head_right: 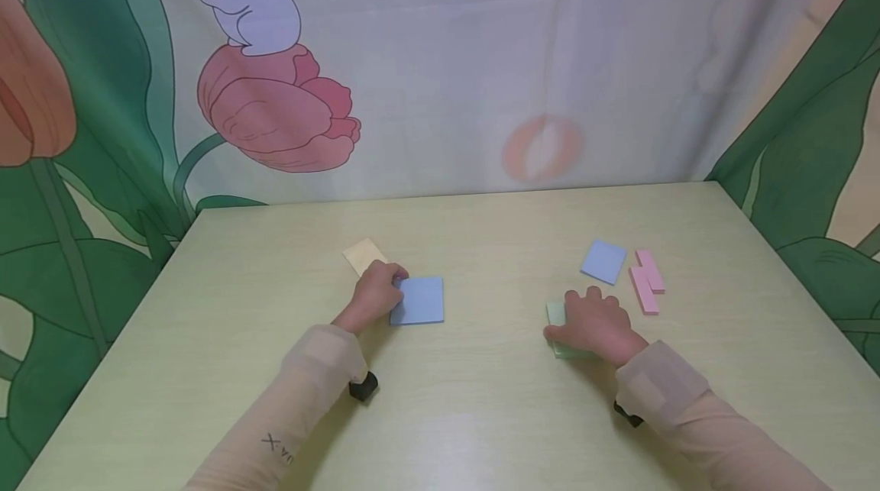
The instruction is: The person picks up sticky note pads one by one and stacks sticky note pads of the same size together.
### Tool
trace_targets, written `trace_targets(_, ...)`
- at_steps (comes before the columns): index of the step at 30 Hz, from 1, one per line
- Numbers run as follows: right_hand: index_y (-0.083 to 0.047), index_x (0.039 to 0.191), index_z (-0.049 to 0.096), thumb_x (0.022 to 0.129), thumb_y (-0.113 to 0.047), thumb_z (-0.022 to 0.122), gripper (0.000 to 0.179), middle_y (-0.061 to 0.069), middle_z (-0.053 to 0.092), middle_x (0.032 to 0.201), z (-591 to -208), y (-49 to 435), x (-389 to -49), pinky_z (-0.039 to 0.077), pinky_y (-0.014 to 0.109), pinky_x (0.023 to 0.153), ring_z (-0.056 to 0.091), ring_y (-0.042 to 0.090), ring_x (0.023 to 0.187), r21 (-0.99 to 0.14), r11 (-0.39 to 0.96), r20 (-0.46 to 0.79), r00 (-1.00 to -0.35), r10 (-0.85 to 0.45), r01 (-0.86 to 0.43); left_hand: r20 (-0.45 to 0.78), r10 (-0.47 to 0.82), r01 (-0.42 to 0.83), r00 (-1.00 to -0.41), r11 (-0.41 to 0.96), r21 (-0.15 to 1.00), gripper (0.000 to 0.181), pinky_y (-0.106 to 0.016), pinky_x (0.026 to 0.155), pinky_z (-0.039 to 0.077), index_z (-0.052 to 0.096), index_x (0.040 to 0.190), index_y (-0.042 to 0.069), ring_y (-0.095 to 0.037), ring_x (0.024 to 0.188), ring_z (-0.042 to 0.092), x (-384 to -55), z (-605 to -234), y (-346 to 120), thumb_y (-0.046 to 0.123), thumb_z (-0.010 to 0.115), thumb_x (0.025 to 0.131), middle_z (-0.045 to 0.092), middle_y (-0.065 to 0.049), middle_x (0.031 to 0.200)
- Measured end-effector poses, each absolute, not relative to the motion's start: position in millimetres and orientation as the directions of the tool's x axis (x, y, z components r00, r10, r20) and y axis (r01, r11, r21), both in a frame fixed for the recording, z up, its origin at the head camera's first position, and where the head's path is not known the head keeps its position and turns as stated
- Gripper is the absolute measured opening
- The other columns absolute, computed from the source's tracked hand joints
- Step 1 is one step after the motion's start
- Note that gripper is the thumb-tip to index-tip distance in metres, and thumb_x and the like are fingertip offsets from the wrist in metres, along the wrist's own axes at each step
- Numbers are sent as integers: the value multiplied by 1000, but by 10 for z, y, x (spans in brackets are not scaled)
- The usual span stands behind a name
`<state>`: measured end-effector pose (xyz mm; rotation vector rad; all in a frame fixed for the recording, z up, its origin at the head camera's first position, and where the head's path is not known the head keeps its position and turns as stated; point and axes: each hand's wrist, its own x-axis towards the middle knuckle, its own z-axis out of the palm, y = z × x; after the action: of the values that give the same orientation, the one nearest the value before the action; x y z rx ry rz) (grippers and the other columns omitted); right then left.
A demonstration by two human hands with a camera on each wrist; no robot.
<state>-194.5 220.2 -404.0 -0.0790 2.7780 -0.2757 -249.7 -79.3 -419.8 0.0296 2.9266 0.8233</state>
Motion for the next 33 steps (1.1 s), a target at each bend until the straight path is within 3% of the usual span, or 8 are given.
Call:
trace_targets(20, 2, 117, 44, 75, -46, 58, 65, 22, 45, 99, -4049, 2194, -1949, 36, 35, 55, 44, 33, 77, -199, 980, -330, -940, -86, -20, -109, 79, 10, -991, 852, 523, 30, -33, 86, 43, 60, 103, 3, -23, 94, 52, -2533, -4187, -809, -5, 53, 75, 59, -12, 107)
trace_targets(27, 2, 117, 44, 74, -44, 57, 65, 23, 44, 98, -4088, 2190, -1958, 35, 34, 54, 43, 33, 77, -196, 981, -323, -943, -75, -11, -110, 62, -18, -992, 791, 611, 30, -34, 88, 43, 61, 102, 3, -22, 98, 54, -2578, -4238, -860, -6, 50, 75, 60, -10, 108)
trace_targets(33, 3, 116, 44, 74, -43, 57, 63, 22, 44, 96, -4088, 2189, -1956, 34, 34, 53, 43, 33, 75, -197, 980, -319, -945, -72, -8, -126, 43, -60, -991, 705, 707, 25, -33, 83, 45, 62, 99, 2, -22, 92, 53, -2595, -4272, -893, -4, 49, 79, 61, -11, 103)
